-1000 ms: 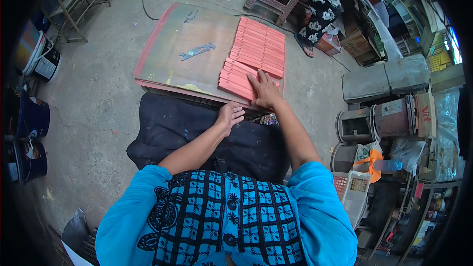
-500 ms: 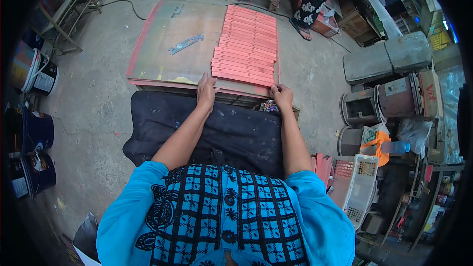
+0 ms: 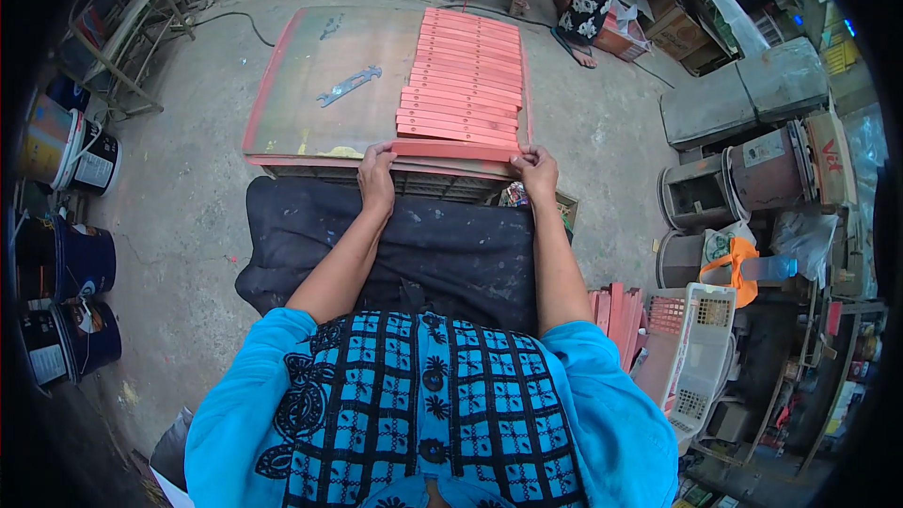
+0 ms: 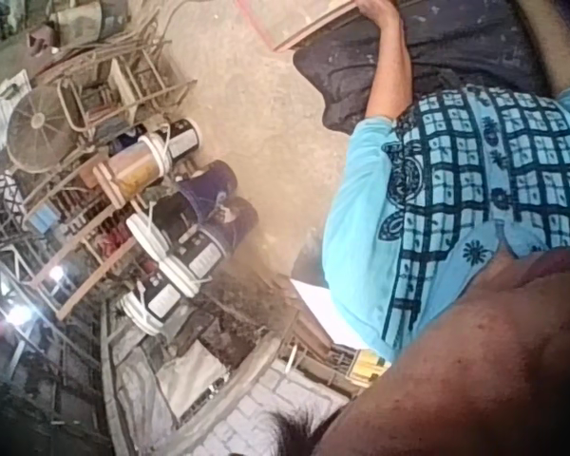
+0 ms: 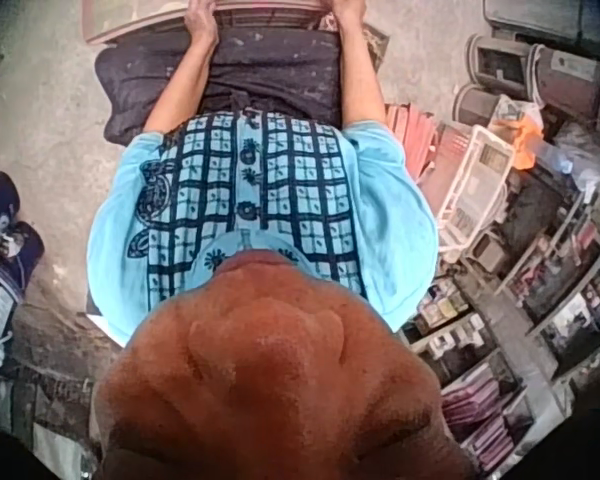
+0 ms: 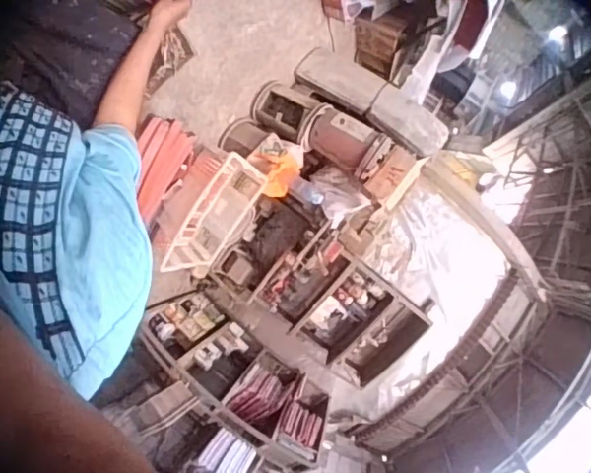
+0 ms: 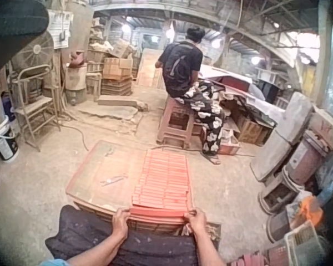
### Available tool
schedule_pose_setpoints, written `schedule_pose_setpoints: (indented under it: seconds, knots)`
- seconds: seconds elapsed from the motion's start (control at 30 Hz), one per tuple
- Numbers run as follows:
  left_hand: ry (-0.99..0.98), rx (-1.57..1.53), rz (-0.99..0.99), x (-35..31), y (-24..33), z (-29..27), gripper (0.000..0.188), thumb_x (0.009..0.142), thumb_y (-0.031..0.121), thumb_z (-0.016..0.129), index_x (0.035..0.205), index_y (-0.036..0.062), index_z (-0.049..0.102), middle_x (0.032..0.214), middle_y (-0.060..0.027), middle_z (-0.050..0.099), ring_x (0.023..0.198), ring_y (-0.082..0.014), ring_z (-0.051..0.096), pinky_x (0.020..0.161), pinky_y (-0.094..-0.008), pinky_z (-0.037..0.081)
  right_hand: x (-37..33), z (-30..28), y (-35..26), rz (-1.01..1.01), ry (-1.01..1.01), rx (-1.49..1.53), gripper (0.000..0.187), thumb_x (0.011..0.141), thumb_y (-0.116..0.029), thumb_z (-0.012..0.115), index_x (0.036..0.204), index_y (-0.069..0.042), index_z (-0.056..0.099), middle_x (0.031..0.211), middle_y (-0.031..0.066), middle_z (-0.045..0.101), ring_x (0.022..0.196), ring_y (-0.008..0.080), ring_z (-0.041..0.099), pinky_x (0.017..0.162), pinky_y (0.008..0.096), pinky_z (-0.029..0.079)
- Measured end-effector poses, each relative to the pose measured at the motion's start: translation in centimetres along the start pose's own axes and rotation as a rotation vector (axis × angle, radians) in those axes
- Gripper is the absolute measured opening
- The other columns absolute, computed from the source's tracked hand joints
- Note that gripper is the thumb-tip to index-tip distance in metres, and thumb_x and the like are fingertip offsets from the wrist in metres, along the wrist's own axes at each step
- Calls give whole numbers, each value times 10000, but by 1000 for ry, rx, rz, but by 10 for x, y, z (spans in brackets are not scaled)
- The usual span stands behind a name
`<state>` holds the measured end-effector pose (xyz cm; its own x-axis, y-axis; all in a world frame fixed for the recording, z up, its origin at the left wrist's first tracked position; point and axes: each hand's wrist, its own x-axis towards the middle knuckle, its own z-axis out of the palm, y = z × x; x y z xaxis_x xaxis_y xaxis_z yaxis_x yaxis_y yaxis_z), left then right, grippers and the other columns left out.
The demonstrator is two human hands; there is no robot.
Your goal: The person picks up pink wooden slats one by one and arranges them into a grid pattern on a work surface, occasionally picking up a small tool to adjust them.
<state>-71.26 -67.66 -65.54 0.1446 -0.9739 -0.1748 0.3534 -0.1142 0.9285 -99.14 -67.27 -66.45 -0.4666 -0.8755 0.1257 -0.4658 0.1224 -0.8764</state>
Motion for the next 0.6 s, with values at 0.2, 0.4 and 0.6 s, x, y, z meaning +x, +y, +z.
schedule_pose_setpoints:
  seconds: [0.2,0.4,0.6]
  knots:
    - [-2,206,156,6,-14,0,363,733,89,478,1053,-82,491,1088,-200,529,1042,-247,507,909,-299,361,-14,6,-37,-191,3,-431,218,607,-19,686,772,3,546,714,163,564,679,298,564,637,368,445]
    - [12,177,234,1,-14,3,440,715,85,487,1127,-65,443,1092,-192,530,1054,-251,501,918,-314,355,-22,10,-44,-186,-3,-526,280,604,-26,689,825,1,519,794,177,564,718,308,568,659,394,449]
    - [-55,346,187,-1,-6,4,482,707,101,508,1152,-63,422,1180,-228,465,1127,-290,443,947,-319,324,-19,12,-49,-139,-8,-536,263,649,-9,654,839,2,472,864,213,533,819,394,538,707,446,435]
